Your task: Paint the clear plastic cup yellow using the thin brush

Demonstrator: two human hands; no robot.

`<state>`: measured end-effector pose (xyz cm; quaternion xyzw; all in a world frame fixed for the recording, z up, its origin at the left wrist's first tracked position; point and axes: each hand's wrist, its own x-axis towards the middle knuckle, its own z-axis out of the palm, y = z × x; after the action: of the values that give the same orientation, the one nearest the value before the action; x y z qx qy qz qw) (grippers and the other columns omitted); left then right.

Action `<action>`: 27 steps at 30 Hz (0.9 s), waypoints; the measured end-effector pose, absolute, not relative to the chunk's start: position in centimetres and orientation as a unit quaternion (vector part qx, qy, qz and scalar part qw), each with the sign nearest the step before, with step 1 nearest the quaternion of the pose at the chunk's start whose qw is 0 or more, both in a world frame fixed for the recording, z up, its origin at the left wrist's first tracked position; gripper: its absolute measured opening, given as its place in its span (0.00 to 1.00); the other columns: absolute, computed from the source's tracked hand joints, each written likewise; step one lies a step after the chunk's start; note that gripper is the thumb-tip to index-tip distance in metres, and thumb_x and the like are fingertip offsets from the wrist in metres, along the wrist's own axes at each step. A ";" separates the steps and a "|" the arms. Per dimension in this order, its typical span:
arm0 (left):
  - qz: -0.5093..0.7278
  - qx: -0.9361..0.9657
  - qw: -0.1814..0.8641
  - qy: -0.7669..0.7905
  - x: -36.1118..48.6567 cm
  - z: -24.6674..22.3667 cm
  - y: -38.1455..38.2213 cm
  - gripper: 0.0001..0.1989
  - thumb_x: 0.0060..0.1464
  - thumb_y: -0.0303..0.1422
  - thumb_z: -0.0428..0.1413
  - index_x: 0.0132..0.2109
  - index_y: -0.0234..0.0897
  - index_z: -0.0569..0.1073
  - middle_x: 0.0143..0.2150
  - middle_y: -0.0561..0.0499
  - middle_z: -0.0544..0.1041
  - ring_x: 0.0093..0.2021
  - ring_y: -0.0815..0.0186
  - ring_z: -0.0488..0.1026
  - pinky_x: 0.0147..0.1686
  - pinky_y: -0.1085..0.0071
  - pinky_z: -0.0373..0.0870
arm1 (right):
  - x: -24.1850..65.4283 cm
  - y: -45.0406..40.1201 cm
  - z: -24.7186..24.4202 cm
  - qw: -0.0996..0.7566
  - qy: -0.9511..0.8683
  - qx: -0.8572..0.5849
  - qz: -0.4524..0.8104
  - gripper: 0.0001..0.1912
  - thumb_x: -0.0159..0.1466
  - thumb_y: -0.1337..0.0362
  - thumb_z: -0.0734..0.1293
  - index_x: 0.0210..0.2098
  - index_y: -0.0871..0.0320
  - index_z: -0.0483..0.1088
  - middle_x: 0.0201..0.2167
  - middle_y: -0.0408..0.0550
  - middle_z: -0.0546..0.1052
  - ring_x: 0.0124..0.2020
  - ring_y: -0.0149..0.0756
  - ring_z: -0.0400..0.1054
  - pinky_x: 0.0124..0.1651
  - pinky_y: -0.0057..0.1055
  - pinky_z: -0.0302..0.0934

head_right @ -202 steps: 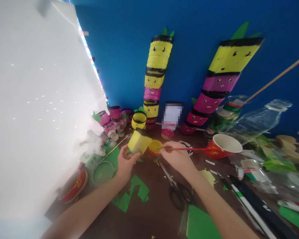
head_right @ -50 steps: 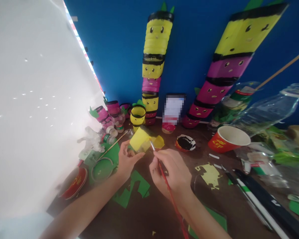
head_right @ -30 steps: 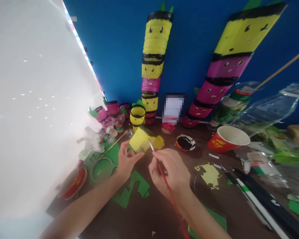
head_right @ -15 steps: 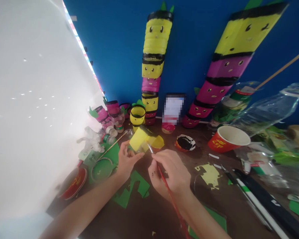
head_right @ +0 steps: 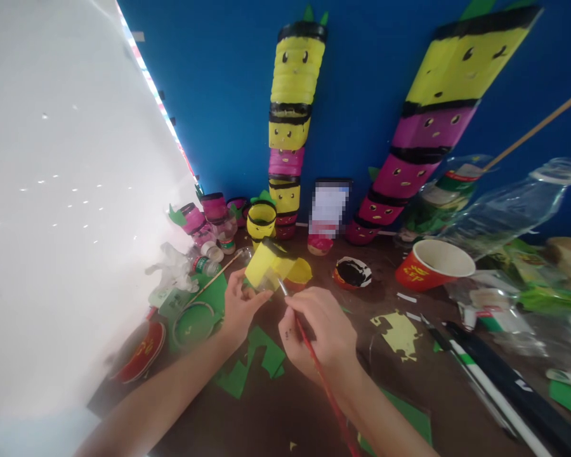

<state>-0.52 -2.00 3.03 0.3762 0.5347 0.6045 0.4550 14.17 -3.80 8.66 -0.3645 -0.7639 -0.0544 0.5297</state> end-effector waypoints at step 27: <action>0.619 0.365 0.445 0.535 -0.5 2.9 -2.0 0.27 0.36 0.37 0.65 0.45 0.39 0.64 0.30 0.59 0.67 0.19 0.81 0.54 0.19 0.81 0.54 | 13.3 -4.3 7.9 0.489 -0.790 -0.371 0.010 0.11 0.56 0.75 0.64 0.38 0.57 0.67 0.31 0.46 0.73 0.34 0.33 0.68 0.38 0.32 0.65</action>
<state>-0.49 -1.98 2.87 0.3648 0.5349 0.6187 0.4449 13.29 -4.27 7.88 -0.3706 -0.7899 0.0103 0.4885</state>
